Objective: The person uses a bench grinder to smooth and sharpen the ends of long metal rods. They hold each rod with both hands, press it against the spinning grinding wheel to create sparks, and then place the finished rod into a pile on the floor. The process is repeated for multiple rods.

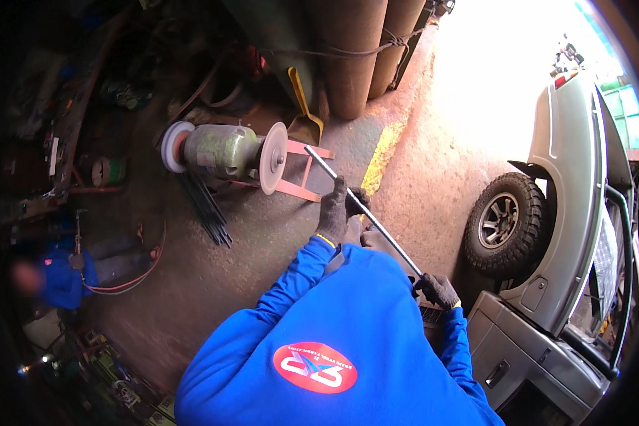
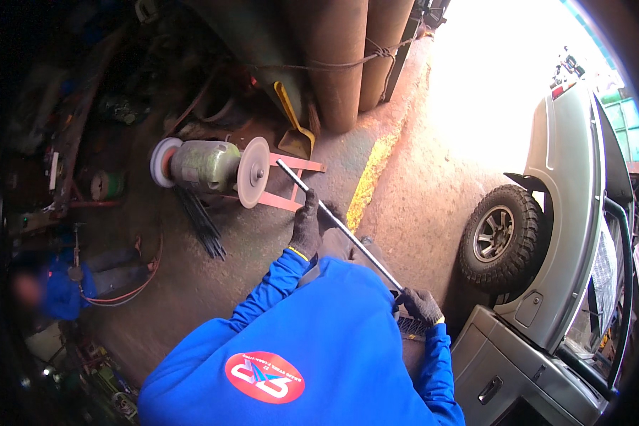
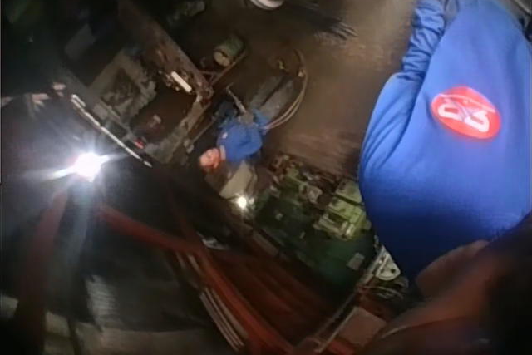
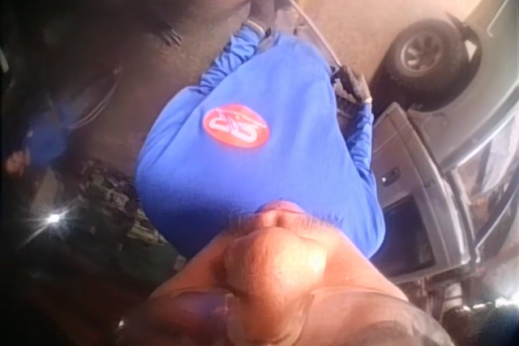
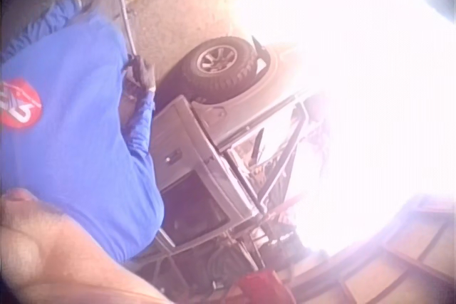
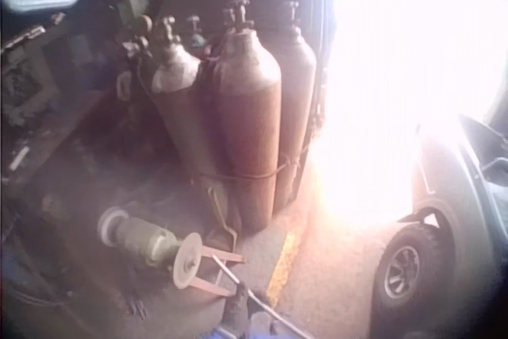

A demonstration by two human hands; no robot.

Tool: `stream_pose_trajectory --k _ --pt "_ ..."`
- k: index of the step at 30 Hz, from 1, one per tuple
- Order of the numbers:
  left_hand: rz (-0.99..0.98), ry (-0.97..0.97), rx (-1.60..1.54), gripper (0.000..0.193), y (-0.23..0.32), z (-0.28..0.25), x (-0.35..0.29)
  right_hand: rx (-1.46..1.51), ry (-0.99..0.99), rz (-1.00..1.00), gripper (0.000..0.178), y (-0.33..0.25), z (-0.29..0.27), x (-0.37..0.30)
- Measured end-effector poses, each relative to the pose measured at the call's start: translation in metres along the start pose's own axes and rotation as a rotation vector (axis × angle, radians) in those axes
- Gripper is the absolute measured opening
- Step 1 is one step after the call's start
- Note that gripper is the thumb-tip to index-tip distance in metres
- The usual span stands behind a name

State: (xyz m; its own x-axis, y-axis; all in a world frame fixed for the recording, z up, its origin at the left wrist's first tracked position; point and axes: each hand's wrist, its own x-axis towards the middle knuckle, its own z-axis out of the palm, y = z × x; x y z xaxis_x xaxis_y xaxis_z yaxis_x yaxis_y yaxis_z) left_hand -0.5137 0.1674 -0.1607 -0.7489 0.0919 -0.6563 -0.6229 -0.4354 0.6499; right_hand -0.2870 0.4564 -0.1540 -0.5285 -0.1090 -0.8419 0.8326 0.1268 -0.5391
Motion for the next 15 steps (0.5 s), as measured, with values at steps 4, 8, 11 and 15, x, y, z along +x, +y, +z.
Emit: stream_pose_trajectory --k 4,8,11,15 --pt "-0.058 0.008 -0.007 0.064 0.002 -0.011 0.001 0.113 -0.040 -0.027 0.050 0.024 0.024 -0.021" --pt "-0.127 0.073 -0.112 0.067 -0.011 -0.030 -0.001 0.104 -0.123 0.077 0.053 0.012 0.040 -0.056" --pt "-0.172 0.070 -0.131 0.070 -0.020 -0.043 -0.008 0.160 -0.161 0.127 0.052 0.030 0.055 -0.079" --pt "-0.204 0.033 -0.139 0.059 -0.033 -0.071 -0.019 0.257 -0.230 0.078 0.050 0.049 0.080 -0.115"
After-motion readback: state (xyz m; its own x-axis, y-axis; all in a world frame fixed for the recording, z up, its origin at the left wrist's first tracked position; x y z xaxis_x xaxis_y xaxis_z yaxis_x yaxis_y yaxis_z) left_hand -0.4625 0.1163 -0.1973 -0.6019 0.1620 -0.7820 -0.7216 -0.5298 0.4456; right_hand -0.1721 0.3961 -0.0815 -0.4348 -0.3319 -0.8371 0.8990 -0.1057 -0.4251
